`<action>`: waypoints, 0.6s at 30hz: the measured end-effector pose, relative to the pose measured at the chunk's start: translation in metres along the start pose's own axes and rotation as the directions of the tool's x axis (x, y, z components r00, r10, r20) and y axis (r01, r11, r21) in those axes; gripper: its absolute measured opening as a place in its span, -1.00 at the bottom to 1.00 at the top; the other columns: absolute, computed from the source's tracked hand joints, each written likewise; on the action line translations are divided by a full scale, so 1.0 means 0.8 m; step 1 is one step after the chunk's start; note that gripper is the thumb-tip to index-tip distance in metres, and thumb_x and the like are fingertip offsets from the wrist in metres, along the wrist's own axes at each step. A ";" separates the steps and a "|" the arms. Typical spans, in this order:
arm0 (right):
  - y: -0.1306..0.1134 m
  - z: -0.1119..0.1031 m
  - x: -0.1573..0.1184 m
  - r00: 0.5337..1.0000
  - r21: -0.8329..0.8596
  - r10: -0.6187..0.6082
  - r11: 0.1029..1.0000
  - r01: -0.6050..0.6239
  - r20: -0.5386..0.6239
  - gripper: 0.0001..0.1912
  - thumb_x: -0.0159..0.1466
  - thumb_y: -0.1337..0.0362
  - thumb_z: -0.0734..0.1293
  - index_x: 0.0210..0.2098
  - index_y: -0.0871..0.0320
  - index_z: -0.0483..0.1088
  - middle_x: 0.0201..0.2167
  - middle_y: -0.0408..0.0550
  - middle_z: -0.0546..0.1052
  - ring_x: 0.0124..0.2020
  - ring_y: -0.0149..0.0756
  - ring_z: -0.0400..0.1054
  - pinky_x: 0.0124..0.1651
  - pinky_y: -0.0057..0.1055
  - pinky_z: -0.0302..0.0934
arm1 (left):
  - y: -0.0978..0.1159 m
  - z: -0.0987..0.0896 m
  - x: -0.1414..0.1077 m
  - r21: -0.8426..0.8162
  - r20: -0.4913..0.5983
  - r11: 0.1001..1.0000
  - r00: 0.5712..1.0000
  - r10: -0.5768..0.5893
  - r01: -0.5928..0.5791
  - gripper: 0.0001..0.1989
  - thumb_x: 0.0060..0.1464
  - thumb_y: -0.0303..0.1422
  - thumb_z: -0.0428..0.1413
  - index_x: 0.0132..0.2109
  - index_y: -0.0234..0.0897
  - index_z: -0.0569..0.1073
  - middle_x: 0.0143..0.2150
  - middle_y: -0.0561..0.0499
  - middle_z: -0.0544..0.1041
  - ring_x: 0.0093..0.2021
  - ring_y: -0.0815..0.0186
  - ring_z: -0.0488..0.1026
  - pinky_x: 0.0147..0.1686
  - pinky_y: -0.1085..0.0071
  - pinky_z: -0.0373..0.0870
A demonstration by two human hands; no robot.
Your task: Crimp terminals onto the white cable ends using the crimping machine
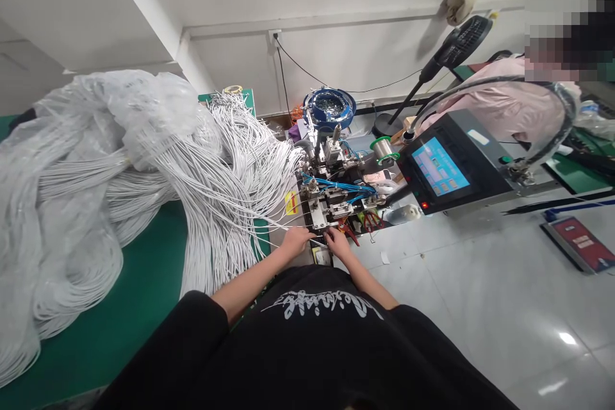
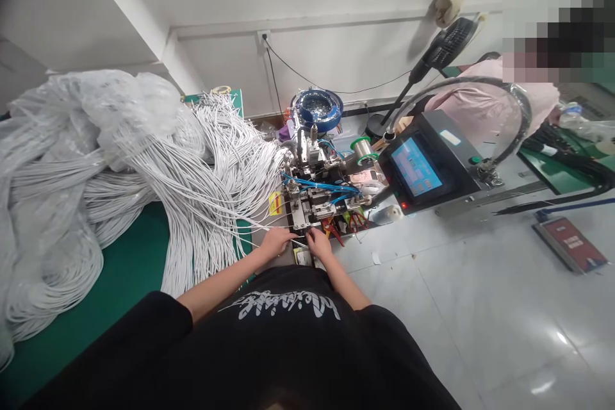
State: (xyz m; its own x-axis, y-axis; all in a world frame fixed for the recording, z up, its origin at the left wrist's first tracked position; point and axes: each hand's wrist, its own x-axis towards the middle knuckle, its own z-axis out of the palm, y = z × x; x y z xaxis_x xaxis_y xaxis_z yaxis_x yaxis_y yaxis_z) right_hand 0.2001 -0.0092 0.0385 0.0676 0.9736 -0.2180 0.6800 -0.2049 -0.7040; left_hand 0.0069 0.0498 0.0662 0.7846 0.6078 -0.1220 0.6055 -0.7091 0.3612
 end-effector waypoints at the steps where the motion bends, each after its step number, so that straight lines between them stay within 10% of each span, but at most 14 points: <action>1: 0.000 0.000 -0.001 1.000 -0.002 -0.004 1.000 0.004 -0.001 -0.80 0.25 0.22 0.14 -0.40 0.15 0.31 -0.42 -0.03 0.43 -0.39 -0.30 0.24 -0.31 -0.45 0.03 | 0.000 -0.001 0.000 -0.003 0.002 1.000 1.000 0.002 -0.002 -0.67 0.11 -0.49 -0.03 -0.03 -0.15 0.49 -0.28 -0.04 0.53 -0.24 0.25 0.42 -0.23 0.36 0.24; 18: -0.012 0.008 -0.015 0.979 0.161 -0.191 0.971 0.178 0.075 -0.73 0.26 0.13 0.11 -0.44 0.14 0.29 -0.52 -0.10 0.37 -0.47 -0.32 0.21 -0.36 -0.44 0.06 | -0.047 -0.032 -0.063 0.128 0.030 0.989 0.996 -0.080 0.075 -0.81 0.14 -0.36 -0.03 -0.23 -0.24 0.48 -0.32 -0.05 0.51 -0.26 0.27 0.44 -0.27 0.40 0.27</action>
State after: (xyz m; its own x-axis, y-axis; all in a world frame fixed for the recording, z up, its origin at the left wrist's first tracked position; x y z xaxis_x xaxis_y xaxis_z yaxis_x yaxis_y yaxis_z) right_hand 0.1884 -0.0191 0.0437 -0.1190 0.9844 -0.1296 0.5551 -0.0422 -0.8307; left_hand -0.0587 0.0550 0.0820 0.7374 0.6516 -0.1777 0.6749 -0.7012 0.2296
